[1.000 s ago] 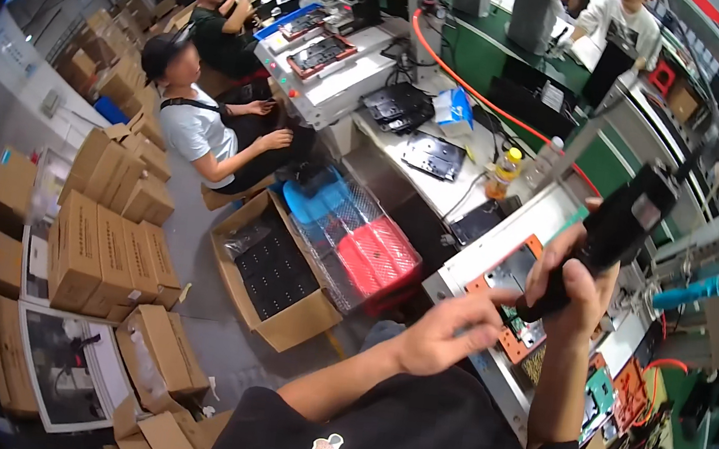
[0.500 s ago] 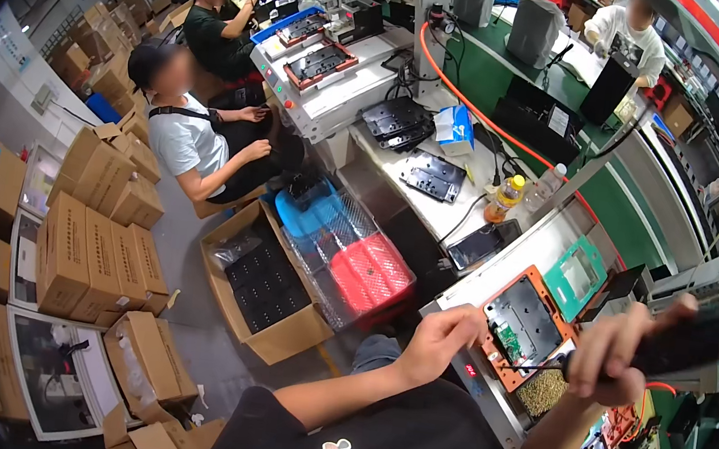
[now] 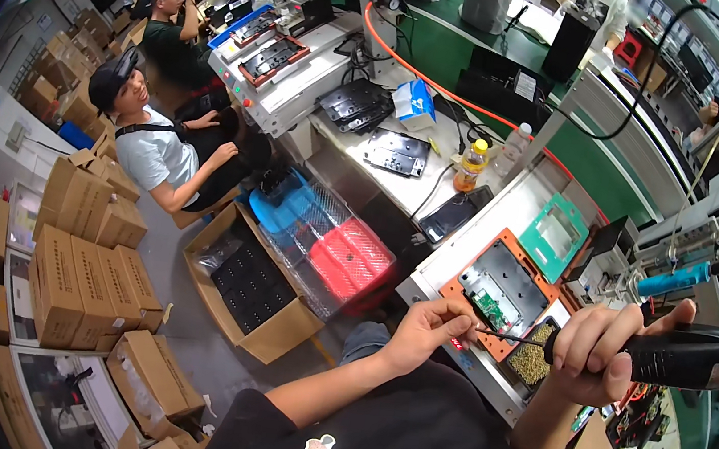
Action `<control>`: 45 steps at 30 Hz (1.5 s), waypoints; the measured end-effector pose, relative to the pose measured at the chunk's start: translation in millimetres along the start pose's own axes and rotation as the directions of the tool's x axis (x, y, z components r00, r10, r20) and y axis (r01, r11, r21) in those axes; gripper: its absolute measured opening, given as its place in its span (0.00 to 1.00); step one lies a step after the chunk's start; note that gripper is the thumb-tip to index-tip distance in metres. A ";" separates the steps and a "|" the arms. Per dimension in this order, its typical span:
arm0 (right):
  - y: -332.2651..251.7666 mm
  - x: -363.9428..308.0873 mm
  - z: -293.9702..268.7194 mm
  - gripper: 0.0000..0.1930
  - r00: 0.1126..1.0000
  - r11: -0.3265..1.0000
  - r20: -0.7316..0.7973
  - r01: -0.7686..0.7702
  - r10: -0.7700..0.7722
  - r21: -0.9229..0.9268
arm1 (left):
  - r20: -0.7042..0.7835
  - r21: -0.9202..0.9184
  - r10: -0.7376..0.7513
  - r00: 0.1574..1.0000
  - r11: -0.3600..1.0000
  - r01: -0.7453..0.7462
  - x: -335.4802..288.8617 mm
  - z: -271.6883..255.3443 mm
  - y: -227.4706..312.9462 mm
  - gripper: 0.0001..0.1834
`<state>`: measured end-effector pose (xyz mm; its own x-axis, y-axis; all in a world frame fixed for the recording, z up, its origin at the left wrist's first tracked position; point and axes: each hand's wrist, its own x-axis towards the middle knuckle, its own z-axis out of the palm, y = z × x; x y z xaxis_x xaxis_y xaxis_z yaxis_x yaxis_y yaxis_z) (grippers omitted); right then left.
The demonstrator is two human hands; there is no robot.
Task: The person is assembling electronic circuit boards into black housings and using testing equipment on an assembly line.
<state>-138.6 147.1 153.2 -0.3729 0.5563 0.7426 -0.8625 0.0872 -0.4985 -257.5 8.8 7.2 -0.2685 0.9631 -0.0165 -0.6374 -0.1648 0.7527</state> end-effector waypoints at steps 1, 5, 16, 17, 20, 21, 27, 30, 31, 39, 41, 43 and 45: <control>-1.1 -1.3 -0.6 0.42 1.000 1.000 -0.010 0.000 0.000 0.007 | -0.015 -0.007 -0.006 1.000 1.000 0.005 -1.3 -0.4 -0.9 0.10; -1.0 -8.0 -0.3 0.42 0.999 1.000 -0.016 -0.029 0.029 -0.002 | -0.010 -0.104 -0.020 1.000 0.994 0.019 -3.5 2.9 -1.4 0.09; -2.7 -12.7 0.3 0.42 0.998 1.000 -0.049 0.025 -0.026 -0.019 | 0.016 -0.329 -0.133 0.991 0.935 0.131 -11.8 5.0 -12.0 0.11; -3.0 -11.2 1.1 0.40 0.998 0.997 -0.022 0.060 -0.060 -0.039 | 0.022 -0.332 -0.139 0.990 0.933 0.139 -11.8 5.7 -13.1 0.12; -8.5 -13.5 3.9 0.41 0.998 0.996 -0.028 0.053 -0.055 -0.074 | 0.045 -0.319 -0.159 0.986 0.933 0.165 -10.4 8.9 -17.4 0.11; -4.8 -13.5 5.4 0.42 1.000 0.999 -0.004 0.027 -0.027 -0.020 | 0.075 -0.332 -0.178 0.981 0.923 0.193 -11.6 4.8 -15.0 0.11; -16.7 -10.6 -5.4 0.41 0.993 0.994 0.073 -0.091 0.087 0.054 | 0.140 -0.385 -0.219 0.966 0.886 0.257 -20.1 4.5 -7.6 0.12; -24.4 -18.7 -18.5 0.40 0.991 0.985 0.064 -0.127 0.120 0.119 | 0.258 -0.306 -0.322 0.911 0.867 0.393 -11.5 1.2 -12.5 0.13; -27.0 -22.2 -22.6 0.40 0.990 0.981 0.051 -0.139 0.133 0.134 | 0.285 -0.218 -0.382 0.879 0.867 0.448 -9.1 3.9 -15.1 0.15; -14.3 -25.7 -86.2 0.38 0.962 0.750 -0.271 -0.164 -0.021 -0.640 | 0.356 0.890 0.185 0.916 0.231 -0.393 46.0 -6.3 -34.9 0.22; 2.7 -41.3 -93.4 0.35 0.934 0.741 -0.357 -0.259 0.029 -0.619 | 0.481 0.876 0.114 0.869 -0.028 -0.481 57.7 -2.5 -44.7 0.22; 10.9 -59.7 -109.5 0.34 0.952 0.612 -0.296 -0.282 0.081 -0.739 | 0.494 0.868 0.054 0.868 -0.090 -0.488 63.4 -6.3 -57.9 0.22; 18.9 -71.9 -115.0 0.33 0.947 0.571 -0.299 -0.310 0.117 -0.760 | 0.504 0.853 -0.005 0.864 -0.156 -0.498 66.8 -9.9 -66.0 0.22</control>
<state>-88.8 203.7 39.0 -0.3517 0.7841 0.5114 -0.1168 0.5053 -0.8550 -240.5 82.0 -50.1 0.1353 0.9399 0.3134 0.8492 -0.2730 0.4521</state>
